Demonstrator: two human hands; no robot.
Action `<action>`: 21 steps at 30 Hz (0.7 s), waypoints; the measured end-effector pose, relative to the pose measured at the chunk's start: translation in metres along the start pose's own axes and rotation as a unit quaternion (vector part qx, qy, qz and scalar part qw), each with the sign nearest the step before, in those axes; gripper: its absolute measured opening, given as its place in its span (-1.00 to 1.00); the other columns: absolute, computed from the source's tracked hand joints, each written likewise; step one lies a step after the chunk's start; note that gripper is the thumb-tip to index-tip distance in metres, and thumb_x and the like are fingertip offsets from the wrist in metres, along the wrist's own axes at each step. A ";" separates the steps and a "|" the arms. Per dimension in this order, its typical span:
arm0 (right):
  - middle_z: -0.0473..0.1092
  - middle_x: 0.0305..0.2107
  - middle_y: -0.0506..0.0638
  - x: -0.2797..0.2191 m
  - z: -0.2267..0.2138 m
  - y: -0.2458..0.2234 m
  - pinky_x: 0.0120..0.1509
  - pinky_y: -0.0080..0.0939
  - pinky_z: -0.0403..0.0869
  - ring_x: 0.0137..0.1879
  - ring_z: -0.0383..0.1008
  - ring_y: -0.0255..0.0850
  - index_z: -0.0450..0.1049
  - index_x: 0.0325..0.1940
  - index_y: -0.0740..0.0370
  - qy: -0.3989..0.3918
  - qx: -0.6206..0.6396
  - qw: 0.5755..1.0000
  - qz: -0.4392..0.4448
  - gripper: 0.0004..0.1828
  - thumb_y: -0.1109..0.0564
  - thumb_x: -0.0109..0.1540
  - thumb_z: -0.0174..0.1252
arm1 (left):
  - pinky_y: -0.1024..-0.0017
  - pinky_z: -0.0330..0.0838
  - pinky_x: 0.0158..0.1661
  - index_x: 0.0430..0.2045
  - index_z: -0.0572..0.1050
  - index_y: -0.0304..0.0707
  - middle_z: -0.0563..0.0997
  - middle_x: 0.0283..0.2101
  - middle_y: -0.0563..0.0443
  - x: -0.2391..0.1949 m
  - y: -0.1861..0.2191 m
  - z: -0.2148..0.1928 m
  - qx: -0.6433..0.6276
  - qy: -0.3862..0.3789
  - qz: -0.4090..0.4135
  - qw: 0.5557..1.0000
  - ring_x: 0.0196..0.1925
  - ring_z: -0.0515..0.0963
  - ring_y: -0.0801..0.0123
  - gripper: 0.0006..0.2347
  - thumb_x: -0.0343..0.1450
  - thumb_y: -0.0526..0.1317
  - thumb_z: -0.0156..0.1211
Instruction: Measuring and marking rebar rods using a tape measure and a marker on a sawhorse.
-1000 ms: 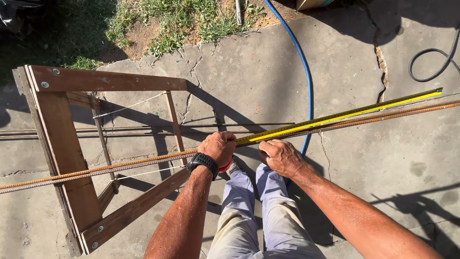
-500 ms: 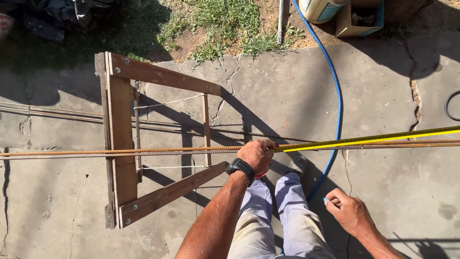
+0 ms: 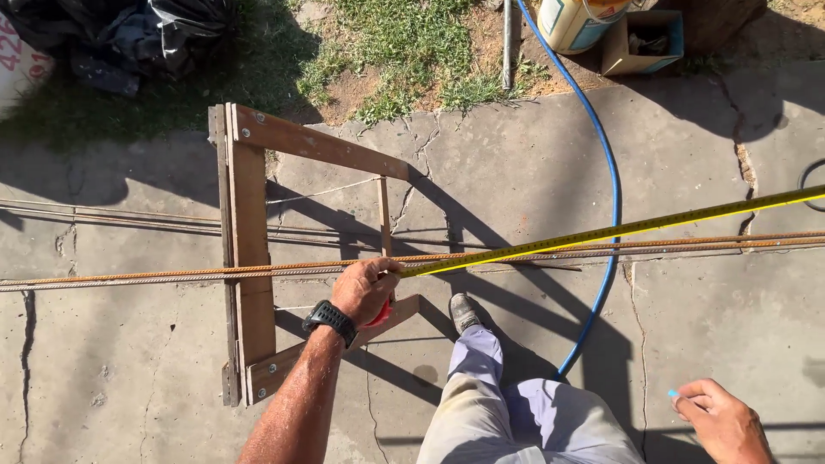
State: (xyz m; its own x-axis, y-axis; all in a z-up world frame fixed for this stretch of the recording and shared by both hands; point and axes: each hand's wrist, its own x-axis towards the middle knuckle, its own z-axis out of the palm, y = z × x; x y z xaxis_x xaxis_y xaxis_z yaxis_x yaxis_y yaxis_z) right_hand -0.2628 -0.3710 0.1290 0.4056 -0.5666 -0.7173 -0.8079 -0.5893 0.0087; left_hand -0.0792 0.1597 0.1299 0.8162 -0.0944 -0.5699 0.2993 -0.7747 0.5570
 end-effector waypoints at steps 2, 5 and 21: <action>0.73 -0.26 -0.02 -0.007 0.007 0.004 0.01 -0.24 0.36 -0.13 0.61 -0.13 0.66 -0.14 0.05 -0.004 0.002 1.000 0.000 -0.69 -0.12 0.19 0.20 | 0.37 0.42 -0.42 -0.24 0.66 0.12 0.70 -0.38 0.17 -0.007 -0.026 -0.016 0.012 0.006 -0.016 1.000 -0.39 0.61 0.39 -0.74 0.38 -0.09 -0.03; 0.73 -0.30 0.00 -0.021 0.019 0.003 0.03 -0.24 0.36 -0.14 0.61 -0.13 0.66 -0.14 0.07 0.000 0.026 1.000 -0.003 -0.70 -0.09 0.18 0.20 | 0.36 0.40 -0.38 -0.26 0.67 0.15 0.70 -0.38 0.16 -0.018 -0.052 -0.041 0.018 0.016 -0.058 0.998 -0.39 0.60 0.37 -0.75 0.37 -0.08 -0.01; 0.61 -0.48 -0.12 -0.119 0.106 0.027 -0.15 -0.31 0.30 -0.25 0.53 -0.26 0.60 -0.28 0.00 -0.049 0.063 0.997 -0.003 -0.82 -0.05 0.15 0.16 | 0.31 0.39 -0.21 -0.14 0.67 0.10 0.72 -0.32 -0.05 -0.129 -0.128 -0.128 0.048 0.043 -0.181 0.981 -0.27 0.58 0.24 -0.70 0.37 -0.07 0.01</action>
State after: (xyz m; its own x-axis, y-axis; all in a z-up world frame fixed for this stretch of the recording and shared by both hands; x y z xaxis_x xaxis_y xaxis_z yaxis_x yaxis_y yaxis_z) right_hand -0.3782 -0.2582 0.1410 0.3712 -0.5012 -0.7817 -0.8560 -0.5110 -0.0787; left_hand -0.1594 0.3516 0.2097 0.7046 0.2483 -0.6648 0.5336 -0.8030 0.2655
